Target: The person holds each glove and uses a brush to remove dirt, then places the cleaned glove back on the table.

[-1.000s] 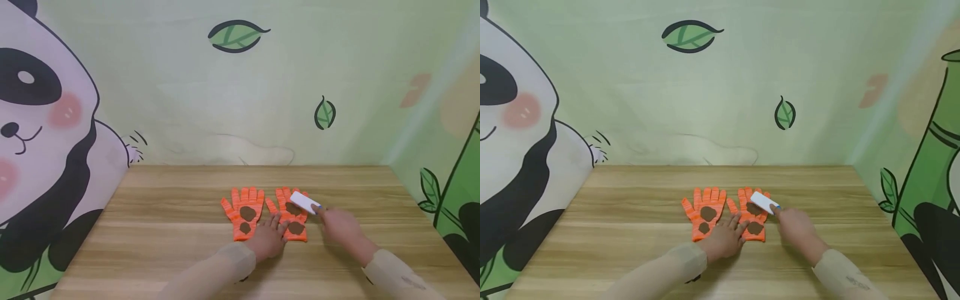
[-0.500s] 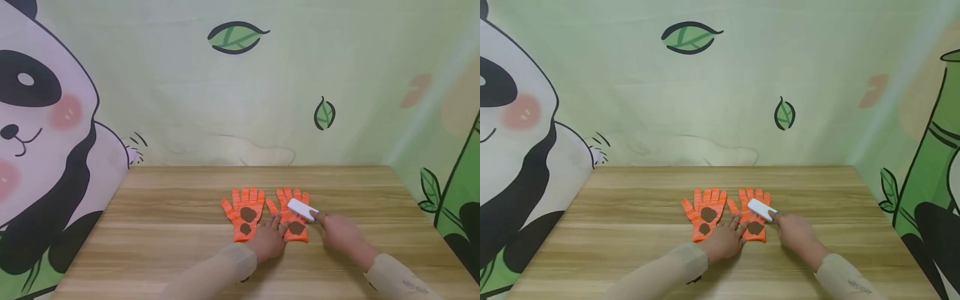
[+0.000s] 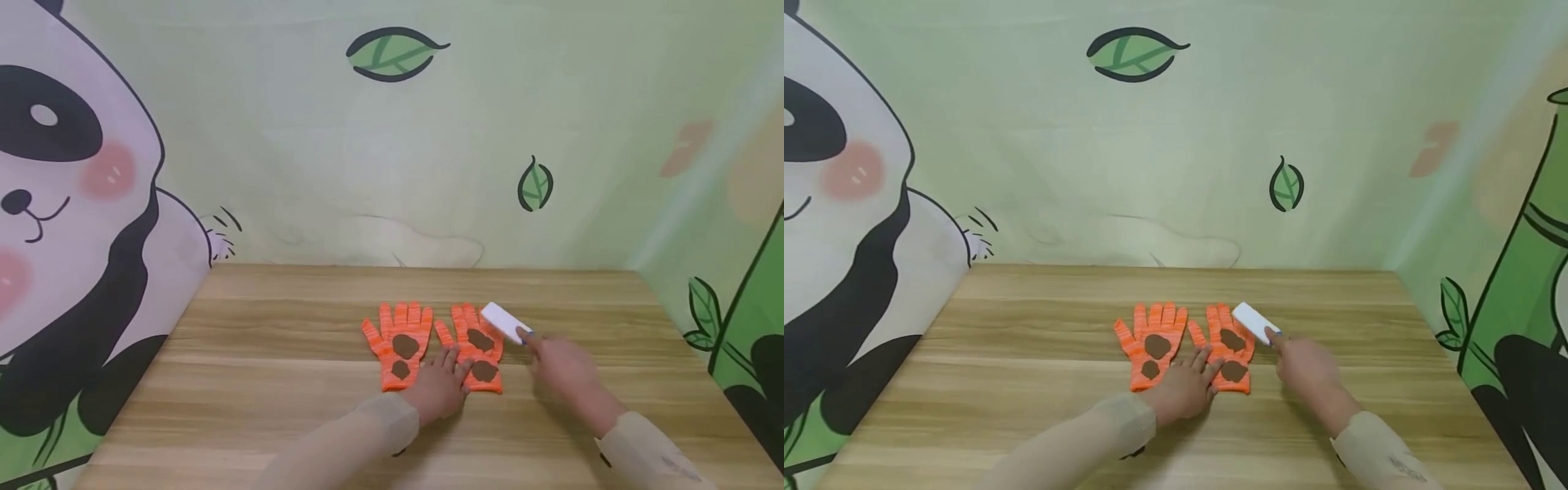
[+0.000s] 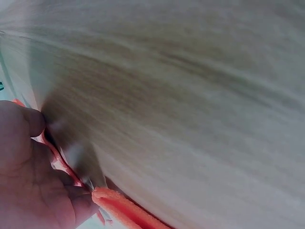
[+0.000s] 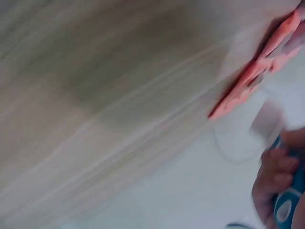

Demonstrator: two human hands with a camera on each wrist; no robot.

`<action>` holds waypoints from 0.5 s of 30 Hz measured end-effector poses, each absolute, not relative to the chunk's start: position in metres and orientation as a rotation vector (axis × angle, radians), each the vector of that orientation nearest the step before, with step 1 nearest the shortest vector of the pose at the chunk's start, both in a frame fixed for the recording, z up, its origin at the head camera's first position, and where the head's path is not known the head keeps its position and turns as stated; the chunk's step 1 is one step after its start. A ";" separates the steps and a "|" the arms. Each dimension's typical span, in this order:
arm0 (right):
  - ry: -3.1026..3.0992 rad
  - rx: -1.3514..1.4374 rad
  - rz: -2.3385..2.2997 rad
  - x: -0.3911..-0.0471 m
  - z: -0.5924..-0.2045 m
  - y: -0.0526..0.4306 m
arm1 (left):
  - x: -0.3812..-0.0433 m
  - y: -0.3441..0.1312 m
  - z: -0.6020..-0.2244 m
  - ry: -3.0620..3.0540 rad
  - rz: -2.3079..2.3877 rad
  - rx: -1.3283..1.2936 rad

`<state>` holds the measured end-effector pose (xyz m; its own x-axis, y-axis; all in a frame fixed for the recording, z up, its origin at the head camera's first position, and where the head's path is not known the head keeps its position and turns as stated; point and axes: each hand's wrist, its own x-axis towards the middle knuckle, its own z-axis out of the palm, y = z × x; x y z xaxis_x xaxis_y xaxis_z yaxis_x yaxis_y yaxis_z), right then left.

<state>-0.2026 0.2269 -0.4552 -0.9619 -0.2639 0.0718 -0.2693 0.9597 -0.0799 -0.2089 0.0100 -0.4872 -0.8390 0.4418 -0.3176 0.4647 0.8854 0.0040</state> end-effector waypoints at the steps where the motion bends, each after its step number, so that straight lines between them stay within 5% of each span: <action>1: -3.047 0.466 0.116 -0.203 -0.455 0.226 | -0.209 0.010 -0.487 2.743 -0.104 0.675; 15: -3.022 0.559 0.102 -0.198 -0.459 0.220 | -0.208 0.012 -0.489 2.765 -0.169 0.683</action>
